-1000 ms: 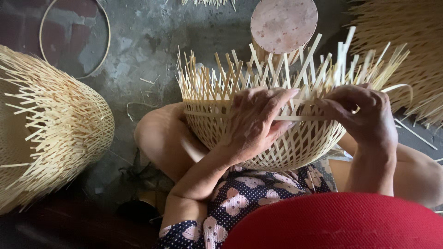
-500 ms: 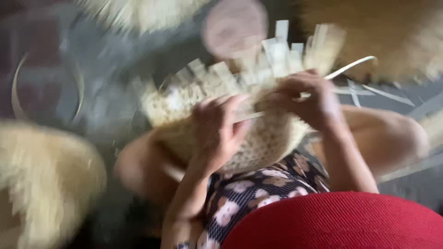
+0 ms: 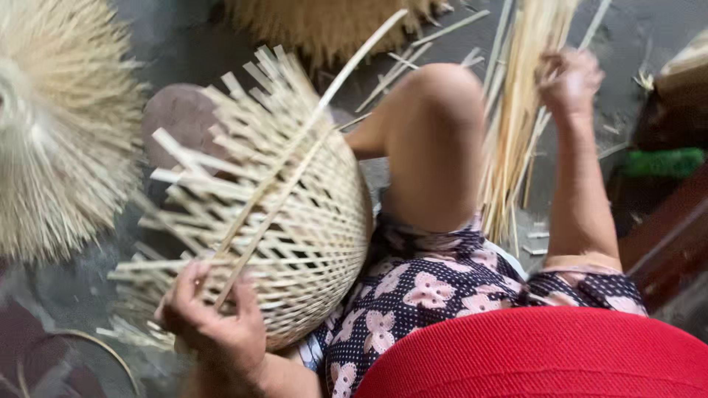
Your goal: The person weaves a basket by hand, threading flexible strips through the frame and securing them.
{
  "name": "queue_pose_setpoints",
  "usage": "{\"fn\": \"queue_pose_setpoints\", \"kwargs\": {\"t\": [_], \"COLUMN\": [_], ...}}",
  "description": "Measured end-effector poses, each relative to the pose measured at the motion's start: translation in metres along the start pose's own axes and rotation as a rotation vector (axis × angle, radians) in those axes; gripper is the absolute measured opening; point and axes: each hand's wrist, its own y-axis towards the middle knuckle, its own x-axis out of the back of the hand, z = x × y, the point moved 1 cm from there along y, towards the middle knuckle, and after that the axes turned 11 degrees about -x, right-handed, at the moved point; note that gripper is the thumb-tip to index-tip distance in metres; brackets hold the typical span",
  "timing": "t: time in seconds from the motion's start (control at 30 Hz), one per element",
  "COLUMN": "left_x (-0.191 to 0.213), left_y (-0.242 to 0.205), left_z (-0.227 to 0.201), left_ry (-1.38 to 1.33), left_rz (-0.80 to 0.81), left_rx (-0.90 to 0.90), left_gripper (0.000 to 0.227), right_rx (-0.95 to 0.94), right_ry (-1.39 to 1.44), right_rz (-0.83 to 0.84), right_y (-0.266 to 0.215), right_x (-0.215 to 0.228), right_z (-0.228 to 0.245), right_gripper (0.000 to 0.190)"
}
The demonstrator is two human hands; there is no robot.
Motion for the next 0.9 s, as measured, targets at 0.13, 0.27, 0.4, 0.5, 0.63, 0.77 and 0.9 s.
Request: {"fn": "queue_pose_setpoints", "kwargs": {"t": [0.13, 0.27, 0.4, 0.5, 0.63, 0.77, 0.9], "left_x": [-0.01, -0.017, -0.022, -0.028, -0.023, -0.061, -0.078], "left_y": [-0.01, -0.018, -0.019, -0.027, -0.057, -0.079, -0.085], "left_z": [0.002, 0.008, 0.008, 0.012, 0.056, 0.12, 0.124], "left_ry": [-0.059, -0.148, -0.137, -0.102, -0.089, -0.274, -0.195], "left_rz": [-0.026, -0.056, -0.071, -0.087, 0.033, -0.057, -0.138], "left_rx": [0.029, 0.054, 0.051, 0.047, 0.146, 0.325, 0.089], "left_gripper": [0.054, 0.057, 0.055, 0.052, 0.06, 0.078, 0.07], "right_rx": [-0.493, -0.525, -0.348, -0.273, -0.221, -0.056, -0.313], "right_ry": [0.109, 0.265, 0.195, 0.394, 0.473, 0.565, 0.977], "right_rz": [0.574, 0.741, 0.669, 0.48, 0.396, 0.012, 0.2], "right_y": [-0.062, -0.085, -0.105, -0.117, -0.106, -0.087, -0.072], "right_x": [-0.049, -0.087, -0.11, -0.126, -0.114, -0.052, -0.032], "right_z": [-0.033, 0.005, 0.017, 0.025, 0.067, 0.121, 0.116], "right_gripper": [0.071, 0.094, 0.093, 0.103, 0.095, 0.036, 0.041]}}
